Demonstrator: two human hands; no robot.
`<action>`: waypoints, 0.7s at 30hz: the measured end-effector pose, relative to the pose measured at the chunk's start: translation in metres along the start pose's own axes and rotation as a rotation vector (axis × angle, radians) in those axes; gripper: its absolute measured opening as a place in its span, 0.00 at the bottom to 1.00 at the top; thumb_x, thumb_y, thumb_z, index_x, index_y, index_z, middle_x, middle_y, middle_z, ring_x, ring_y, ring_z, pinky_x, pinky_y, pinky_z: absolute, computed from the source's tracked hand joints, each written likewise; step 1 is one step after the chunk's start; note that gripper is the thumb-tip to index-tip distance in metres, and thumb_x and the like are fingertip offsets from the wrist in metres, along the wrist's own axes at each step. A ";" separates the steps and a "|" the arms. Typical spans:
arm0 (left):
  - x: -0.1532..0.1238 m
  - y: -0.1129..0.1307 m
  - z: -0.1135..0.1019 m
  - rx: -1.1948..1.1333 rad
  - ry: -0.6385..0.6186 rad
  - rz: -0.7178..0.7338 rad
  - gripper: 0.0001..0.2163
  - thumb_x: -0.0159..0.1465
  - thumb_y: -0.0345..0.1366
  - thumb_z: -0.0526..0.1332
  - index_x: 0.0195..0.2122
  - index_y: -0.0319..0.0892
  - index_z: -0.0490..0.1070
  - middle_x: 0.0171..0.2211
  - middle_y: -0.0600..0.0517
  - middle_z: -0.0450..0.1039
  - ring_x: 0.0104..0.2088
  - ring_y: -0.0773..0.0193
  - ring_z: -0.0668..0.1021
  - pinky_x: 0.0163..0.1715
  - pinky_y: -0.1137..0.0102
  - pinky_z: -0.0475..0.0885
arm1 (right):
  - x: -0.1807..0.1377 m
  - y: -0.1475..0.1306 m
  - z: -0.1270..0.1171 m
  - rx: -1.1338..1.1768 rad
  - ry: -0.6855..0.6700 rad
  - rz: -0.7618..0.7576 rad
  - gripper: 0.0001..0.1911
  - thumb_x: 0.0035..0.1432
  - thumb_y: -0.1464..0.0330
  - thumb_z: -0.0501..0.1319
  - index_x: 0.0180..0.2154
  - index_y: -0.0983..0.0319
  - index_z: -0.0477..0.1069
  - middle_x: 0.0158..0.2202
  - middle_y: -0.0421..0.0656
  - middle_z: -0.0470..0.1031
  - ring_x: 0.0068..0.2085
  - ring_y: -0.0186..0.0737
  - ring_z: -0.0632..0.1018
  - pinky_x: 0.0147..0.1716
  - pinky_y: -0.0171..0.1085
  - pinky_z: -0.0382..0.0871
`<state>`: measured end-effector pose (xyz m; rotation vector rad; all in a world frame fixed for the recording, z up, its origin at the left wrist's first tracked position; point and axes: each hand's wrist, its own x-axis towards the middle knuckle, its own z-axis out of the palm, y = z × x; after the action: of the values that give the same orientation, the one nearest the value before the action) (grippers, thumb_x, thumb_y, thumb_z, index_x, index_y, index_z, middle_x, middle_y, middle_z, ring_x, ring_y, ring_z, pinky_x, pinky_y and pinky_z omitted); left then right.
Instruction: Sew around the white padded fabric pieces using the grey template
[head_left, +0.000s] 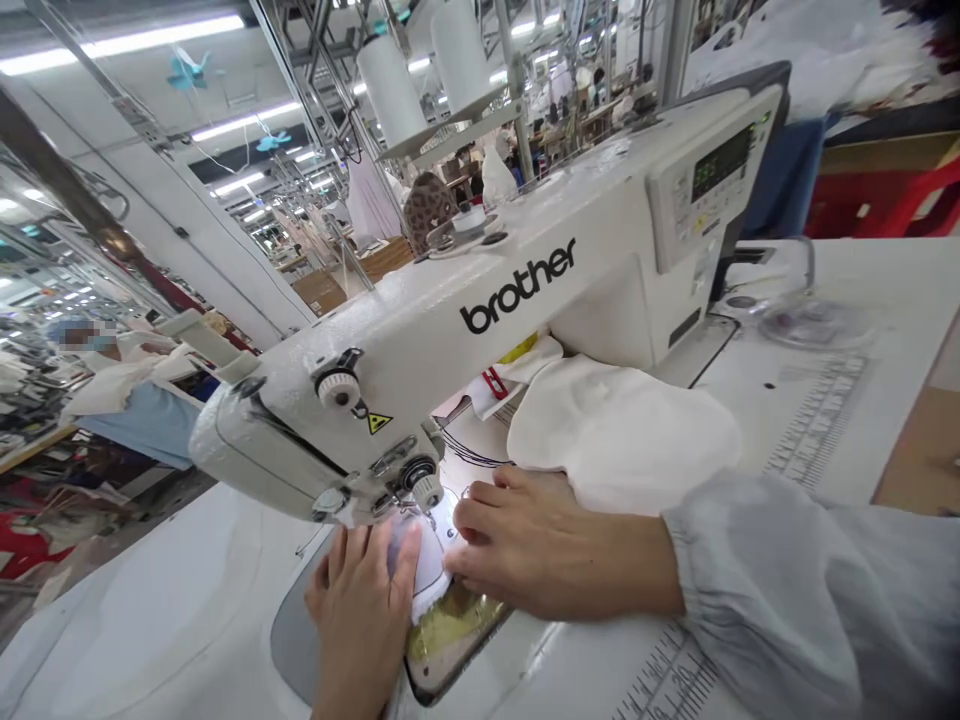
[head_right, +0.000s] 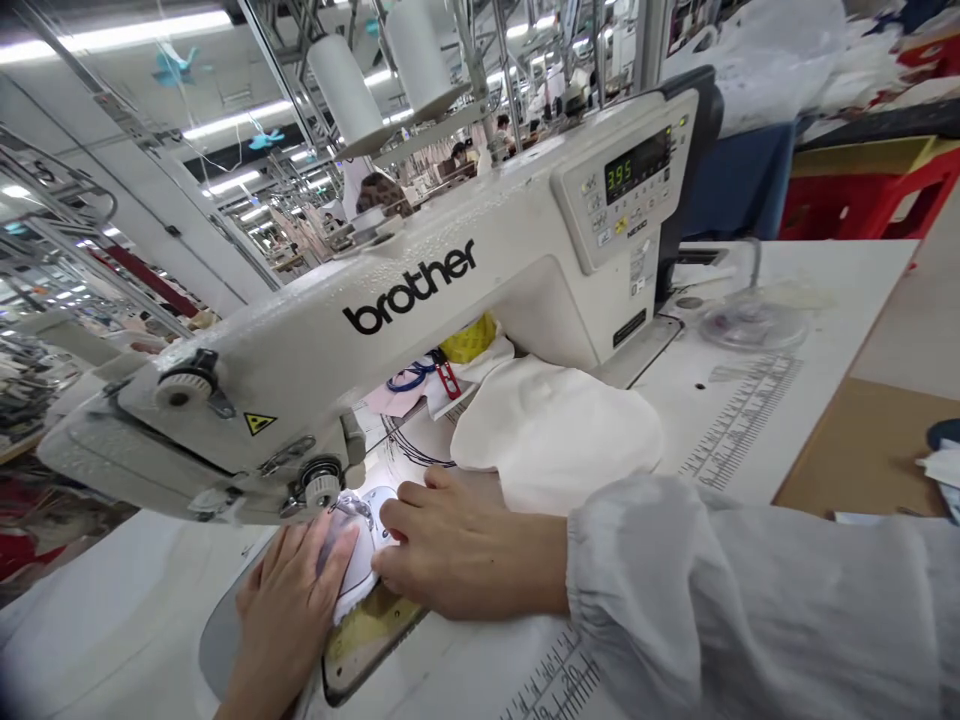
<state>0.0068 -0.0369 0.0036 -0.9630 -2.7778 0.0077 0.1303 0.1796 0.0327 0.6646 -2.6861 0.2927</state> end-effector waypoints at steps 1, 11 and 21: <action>0.000 -0.001 0.000 -0.015 -0.004 -0.004 0.16 0.68 0.45 0.49 0.49 0.51 0.74 0.51 0.47 0.75 0.56 0.48 0.71 0.54 0.47 0.64 | 0.000 0.000 -0.001 0.008 -0.005 0.005 0.11 0.72 0.67 0.52 0.39 0.59 0.72 0.38 0.42 0.71 0.37 0.39 0.67 0.37 0.41 0.54; 0.001 -0.018 -0.012 -0.244 0.031 0.158 0.13 0.68 0.45 0.52 0.46 0.56 0.76 0.48 0.52 0.76 0.52 0.58 0.76 0.52 0.57 0.73 | 0.000 -0.001 0.000 0.022 -0.002 -0.021 0.13 0.73 0.66 0.49 0.41 0.59 0.71 0.37 0.41 0.71 0.37 0.38 0.68 0.38 0.41 0.52; -0.006 -0.003 -0.018 -0.384 0.327 0.486 0.14 0.66 0.27 0.54 0.41 0.53 0.77 0.48 0.54 0.78 0.48 0.65 0.79 0.47 0.69 0.75 | 0.001 -0.002 0.000 0.011 0.006 0.009 0.12 0.72 0.66 0.49 0.41 0.57 0.70 0.39 0.40 0.70 0.36 0.40 0.65 0.36 0.41 0.51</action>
<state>0.0128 -0.0437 0.0204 -1.5495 -2.2280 -0.5715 0.1309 0.1773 0.0334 0.6539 -2.6842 0.3116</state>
